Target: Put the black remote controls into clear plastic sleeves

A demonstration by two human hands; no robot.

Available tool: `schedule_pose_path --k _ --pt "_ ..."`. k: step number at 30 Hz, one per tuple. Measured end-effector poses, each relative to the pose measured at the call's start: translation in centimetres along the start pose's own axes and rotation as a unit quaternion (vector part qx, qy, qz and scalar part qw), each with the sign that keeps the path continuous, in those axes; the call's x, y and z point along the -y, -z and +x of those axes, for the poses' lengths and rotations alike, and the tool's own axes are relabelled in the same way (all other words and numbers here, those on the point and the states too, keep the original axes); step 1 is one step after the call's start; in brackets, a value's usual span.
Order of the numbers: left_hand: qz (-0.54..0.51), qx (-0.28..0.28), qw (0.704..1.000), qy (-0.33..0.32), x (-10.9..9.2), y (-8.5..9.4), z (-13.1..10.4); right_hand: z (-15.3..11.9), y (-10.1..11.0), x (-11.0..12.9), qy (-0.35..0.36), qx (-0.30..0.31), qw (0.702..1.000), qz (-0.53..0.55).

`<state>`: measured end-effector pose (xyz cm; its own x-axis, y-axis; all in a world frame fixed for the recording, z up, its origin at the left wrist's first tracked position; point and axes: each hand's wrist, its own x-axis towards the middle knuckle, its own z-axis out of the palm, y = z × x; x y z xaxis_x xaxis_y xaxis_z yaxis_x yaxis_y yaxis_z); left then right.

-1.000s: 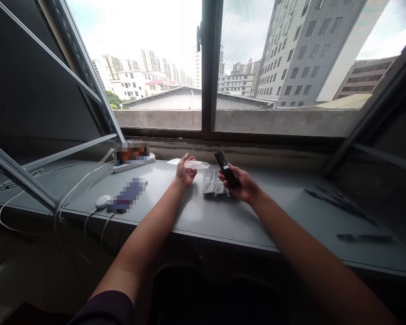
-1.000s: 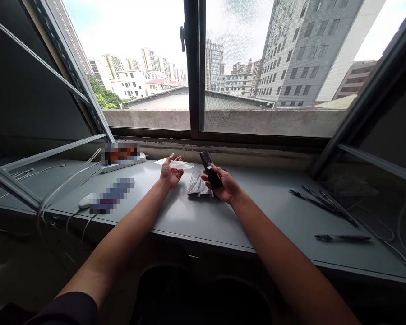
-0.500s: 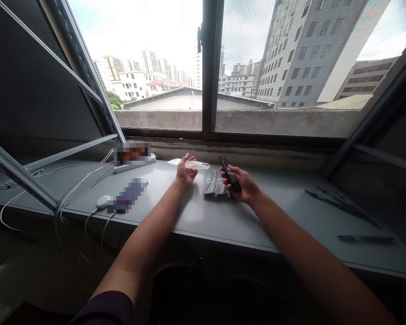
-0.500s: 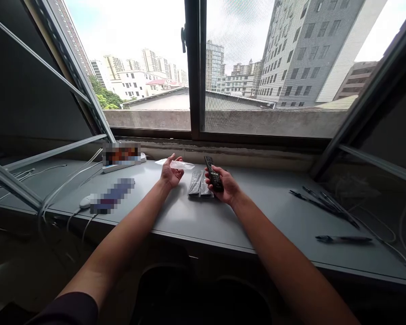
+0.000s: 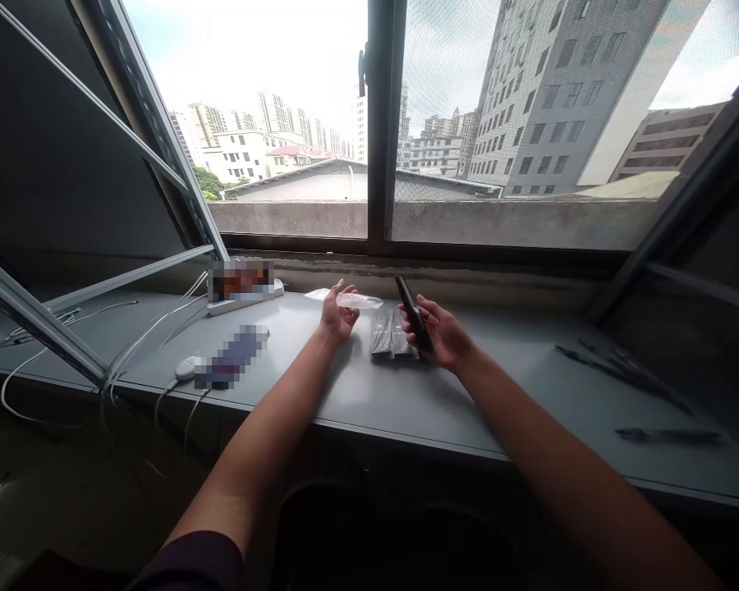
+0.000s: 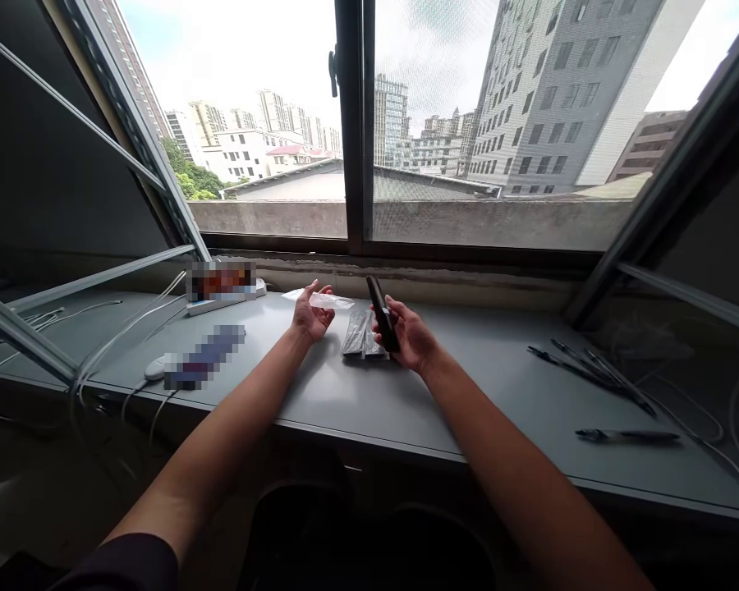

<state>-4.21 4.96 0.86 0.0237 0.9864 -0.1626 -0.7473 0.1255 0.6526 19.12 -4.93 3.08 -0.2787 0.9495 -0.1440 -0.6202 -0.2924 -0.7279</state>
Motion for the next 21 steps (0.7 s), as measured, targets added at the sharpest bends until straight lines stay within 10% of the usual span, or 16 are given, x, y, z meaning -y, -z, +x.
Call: schedule_pose_path --k 21 --pt "0.009 0.007 1.000 -0.001 -0.09 0.08 -0.03 0.40 0.48 -0.12 -0.029 0.026 0.999 0.023"
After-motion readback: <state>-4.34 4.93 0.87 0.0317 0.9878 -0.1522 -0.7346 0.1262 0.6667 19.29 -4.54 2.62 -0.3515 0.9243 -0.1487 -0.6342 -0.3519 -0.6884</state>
